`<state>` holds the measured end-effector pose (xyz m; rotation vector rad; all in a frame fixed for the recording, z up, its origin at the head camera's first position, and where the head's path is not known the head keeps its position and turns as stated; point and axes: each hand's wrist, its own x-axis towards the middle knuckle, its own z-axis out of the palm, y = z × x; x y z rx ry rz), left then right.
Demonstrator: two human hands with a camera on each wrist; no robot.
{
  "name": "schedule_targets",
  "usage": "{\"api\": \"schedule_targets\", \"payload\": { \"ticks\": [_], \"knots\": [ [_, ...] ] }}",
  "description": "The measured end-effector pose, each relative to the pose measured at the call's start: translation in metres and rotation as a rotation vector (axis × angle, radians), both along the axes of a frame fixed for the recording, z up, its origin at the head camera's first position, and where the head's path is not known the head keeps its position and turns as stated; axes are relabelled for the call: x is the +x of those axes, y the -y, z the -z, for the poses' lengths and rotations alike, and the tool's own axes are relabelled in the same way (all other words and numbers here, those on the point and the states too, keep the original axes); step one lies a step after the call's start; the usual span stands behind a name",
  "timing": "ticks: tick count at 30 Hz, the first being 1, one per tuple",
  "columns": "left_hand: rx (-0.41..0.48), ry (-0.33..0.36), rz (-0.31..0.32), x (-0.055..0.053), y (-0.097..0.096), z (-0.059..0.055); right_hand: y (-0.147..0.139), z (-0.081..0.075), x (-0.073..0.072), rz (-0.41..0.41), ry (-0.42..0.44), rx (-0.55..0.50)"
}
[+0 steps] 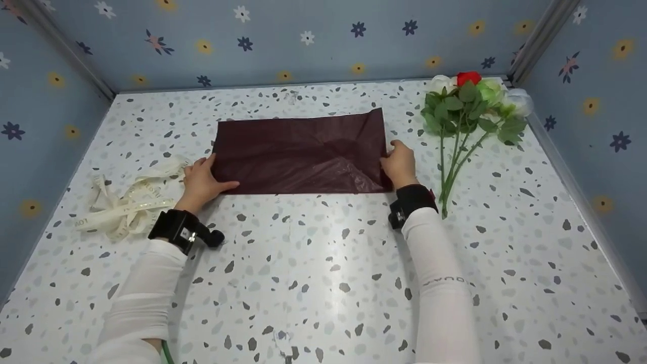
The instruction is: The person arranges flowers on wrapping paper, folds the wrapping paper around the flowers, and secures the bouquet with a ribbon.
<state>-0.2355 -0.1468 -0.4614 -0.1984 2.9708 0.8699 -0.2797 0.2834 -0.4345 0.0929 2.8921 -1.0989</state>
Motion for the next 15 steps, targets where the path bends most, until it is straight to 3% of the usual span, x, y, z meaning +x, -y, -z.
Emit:
{"api": "schedule_targets", "payload": {
  "ticks": [5,11,15],
  "knots": [
    [0.018,-0.042,0.005,0.0002,-0.0006,0.0019,-0.0001,0.0002,0.0003,-0.01,0.086,-0.053],
    [0.065,-0.099,-0.034,-0.0007,-0.0013,0.0052,0.0039,0.0028,0.0003,-0.035,0.032,0.013],
    [0.096,-0.137,-0.061,-0.0016,-0.0007,0.0065,0.0063,0.0026,0.0002,-0.023,0.05,0.008]
  ]
}}
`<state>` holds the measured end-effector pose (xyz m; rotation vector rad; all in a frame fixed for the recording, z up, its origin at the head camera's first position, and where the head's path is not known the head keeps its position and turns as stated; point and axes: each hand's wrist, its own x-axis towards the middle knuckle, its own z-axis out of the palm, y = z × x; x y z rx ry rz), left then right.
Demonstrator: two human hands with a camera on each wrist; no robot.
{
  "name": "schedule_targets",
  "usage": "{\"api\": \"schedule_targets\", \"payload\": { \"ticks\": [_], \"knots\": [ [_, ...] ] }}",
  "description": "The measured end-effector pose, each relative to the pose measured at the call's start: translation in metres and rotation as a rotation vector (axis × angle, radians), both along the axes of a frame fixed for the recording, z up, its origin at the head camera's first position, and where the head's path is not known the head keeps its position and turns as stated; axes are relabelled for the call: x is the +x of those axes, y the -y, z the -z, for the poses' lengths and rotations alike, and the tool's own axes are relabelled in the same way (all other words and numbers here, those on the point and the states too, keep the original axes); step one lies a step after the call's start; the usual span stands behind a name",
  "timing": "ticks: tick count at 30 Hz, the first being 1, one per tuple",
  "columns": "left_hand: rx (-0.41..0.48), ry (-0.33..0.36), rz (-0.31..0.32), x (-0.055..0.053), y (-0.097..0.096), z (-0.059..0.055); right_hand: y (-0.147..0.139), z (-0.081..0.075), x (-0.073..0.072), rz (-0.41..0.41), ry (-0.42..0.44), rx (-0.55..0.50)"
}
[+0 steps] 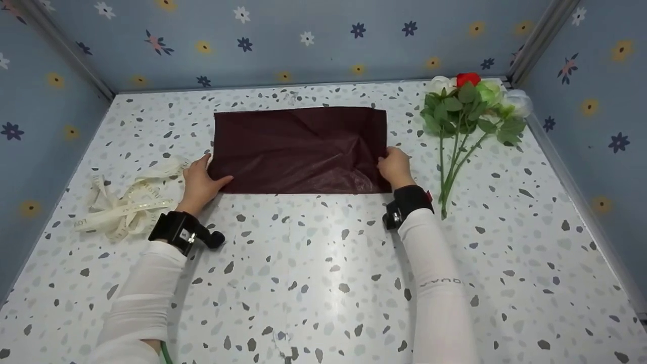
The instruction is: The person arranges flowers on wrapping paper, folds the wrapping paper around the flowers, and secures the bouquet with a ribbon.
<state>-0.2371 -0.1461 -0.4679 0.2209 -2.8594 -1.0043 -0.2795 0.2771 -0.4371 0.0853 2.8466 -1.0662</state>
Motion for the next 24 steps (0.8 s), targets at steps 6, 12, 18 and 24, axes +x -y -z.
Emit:
{"api": "schedule_targets", "payload": {
  "ticks": [6,12,18,24],
  "knots": [
    [0.106,-0.017,-0.022,0.0,0.0,0.001,0.002,-0.001,0.0,0.007,0.1,-0.047],
    [0.206,-0.036,-0.027,-0.002,0.0,0.002,0.002,0.0,0.0,-0.008,0.129,-0.083],
    [0.327,0.002,-0.061,-0.003,0.0,-0.001,0.0,-0.001,0.002,-0.021,0.157,-0.091],
    [0.587,0.061,-0.096,-0.007,0.002,-0.006,-0.009,-0.003,0.003,-0.041,0.189,-0.131]
  ]
}}
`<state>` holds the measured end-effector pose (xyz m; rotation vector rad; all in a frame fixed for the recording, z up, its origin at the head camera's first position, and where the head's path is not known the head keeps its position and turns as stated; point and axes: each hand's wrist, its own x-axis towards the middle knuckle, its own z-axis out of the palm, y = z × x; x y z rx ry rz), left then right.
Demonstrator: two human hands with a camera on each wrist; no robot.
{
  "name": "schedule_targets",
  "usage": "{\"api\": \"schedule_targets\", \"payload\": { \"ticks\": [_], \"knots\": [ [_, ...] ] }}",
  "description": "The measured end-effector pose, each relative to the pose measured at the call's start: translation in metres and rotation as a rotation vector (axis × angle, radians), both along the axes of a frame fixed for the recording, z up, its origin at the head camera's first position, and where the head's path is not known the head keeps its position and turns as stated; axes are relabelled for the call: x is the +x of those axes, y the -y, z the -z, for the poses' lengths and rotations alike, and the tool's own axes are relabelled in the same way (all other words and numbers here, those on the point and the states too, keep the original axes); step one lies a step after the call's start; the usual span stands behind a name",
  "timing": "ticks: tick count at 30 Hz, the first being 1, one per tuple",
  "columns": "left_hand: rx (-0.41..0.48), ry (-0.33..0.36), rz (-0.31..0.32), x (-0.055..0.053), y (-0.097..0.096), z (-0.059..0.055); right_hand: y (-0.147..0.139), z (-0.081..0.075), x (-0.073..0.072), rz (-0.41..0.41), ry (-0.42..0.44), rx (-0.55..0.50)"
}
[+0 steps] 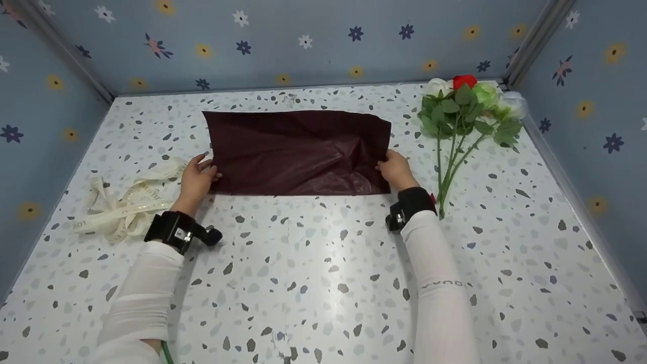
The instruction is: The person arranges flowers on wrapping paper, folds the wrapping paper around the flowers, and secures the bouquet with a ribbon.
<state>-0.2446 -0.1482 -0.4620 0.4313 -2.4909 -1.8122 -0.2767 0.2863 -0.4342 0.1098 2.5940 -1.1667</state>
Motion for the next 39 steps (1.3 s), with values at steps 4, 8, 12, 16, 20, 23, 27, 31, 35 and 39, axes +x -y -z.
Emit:
{"api": "schedule_targets", "payload": {
  "ticks": [4,8,12,16,20,23,27,31,35,39],
  "knots": [
    [0.086,0.023,0.003,-0.001,0.0,-0.003,-0.006,0.002,0.001,-0.001,0.004,-0.116],
    [0.122,0.023,0.013,0.0,0.0,-0.003,-0.011,0.006,0.002,0.011,0.025,-0.282],
    [0.141,0.012,0.038,0.002,0.001,-0.002,-0.013,0.009,0.001,0.022,0.051,-0.365],
    [0.149,0.014,0.025,0.003,0.003,0.0,-0.012,0.012,0.002,0.028,0.073,-0.437],
    [0.118,0.038,-0.02,0.003,0.004,0.002,-0.011,0.014,0.003,0.045,0.082,-0.522],
    [0.083,0.06,-0.042,0.003,0.004,0.003,-0.009,0.016,0.002,0.056,0.093,-0.581],
    [0.063,0.056,-0.044,0.004,0.004,0.003,-0.006,0.016,0.001,0.075,0.101,-0.607],
    [0.078,0.032,-0.035,0.005,0.004,0.0,-0.005,0.014,0.0,0.104,0.105,-0.596],
    [0.1,0.001,-0.036,0.003,0.004,-0.002,-0.006,0.01,0.0,0.145,0.107,-0.622],
    [0.13,-0.026,-0.063,0.004,0.006,-0.003,-0.005,0.005,0.002,0.207,0.137,-0.763]
  ]
}}
